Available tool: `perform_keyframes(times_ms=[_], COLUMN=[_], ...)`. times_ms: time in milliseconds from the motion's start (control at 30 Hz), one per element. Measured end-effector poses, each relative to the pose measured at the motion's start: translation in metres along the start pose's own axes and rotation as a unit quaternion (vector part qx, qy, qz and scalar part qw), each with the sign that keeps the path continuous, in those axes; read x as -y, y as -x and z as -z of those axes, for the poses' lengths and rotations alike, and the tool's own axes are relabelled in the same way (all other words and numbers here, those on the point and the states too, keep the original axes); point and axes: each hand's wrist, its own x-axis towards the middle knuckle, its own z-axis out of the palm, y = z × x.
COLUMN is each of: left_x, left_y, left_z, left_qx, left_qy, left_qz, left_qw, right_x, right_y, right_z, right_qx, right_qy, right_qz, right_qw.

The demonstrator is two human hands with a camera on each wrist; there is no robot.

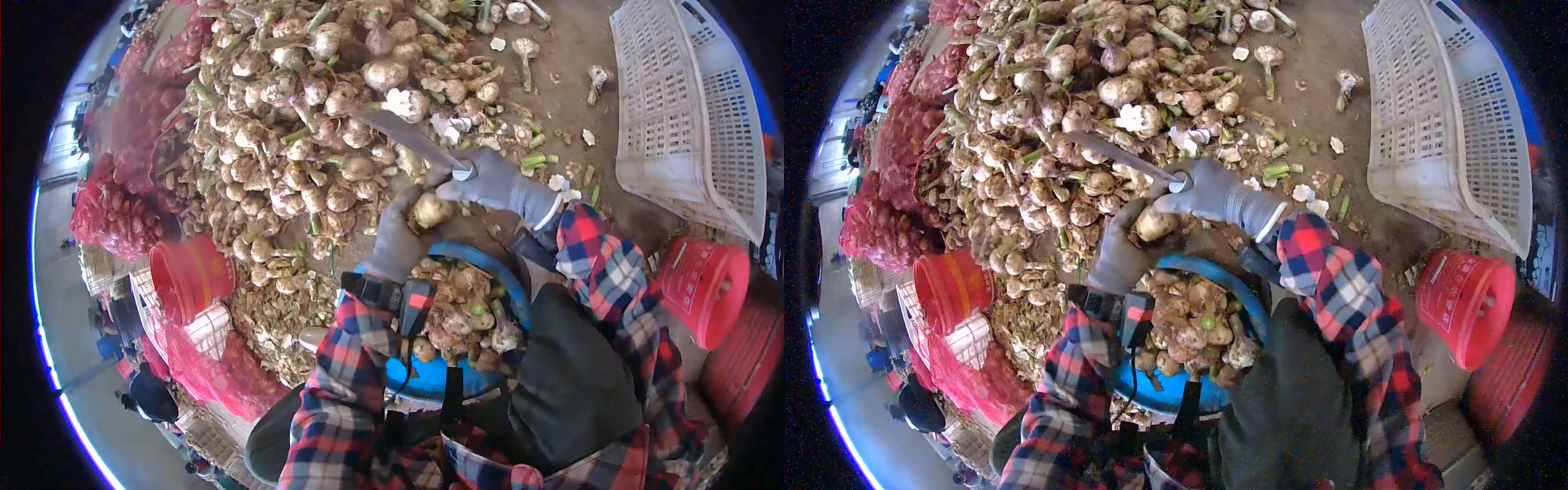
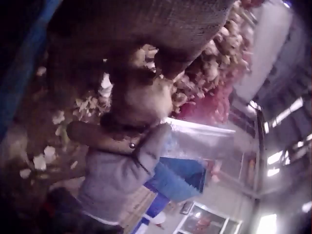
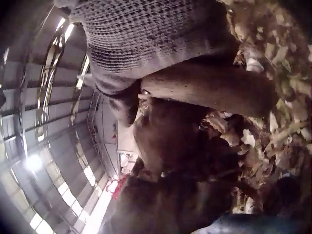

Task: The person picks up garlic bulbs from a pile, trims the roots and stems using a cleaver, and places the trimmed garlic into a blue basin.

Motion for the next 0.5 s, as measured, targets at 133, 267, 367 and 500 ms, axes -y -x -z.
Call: perform_keyframes(times_ms=[133,267,367,500], left_x=[-0.033,-0.057,-0.018,0.042], left_y=[0.004,0.020,-0.001,-0.032], left_z=[0.011,0.033,0.052,0.069], left_qx=[0.134,0.392,0.397,0.414], left_qy=[-0.149,0.065,-0.095,-0.483], left_qz=[-0.019,0.116,0.162,0.048], left_qw=[0.980,0.910,0.898,0.770], right_x=[-0.033,-0.089,-0.099,-0.079], right_y=[-0.005,0.020,0.034,0.035], right_z=[0.021,0.032,0.020,0.003], right_qx=[0.070,0.071,0.014,0.031], right_qy=[0.322,0.417,0.254,0.316], right_qz=[-0.107,-0.236,-0.307,-0.308], right_qw=[0.938,0.875,0.917,0.897])
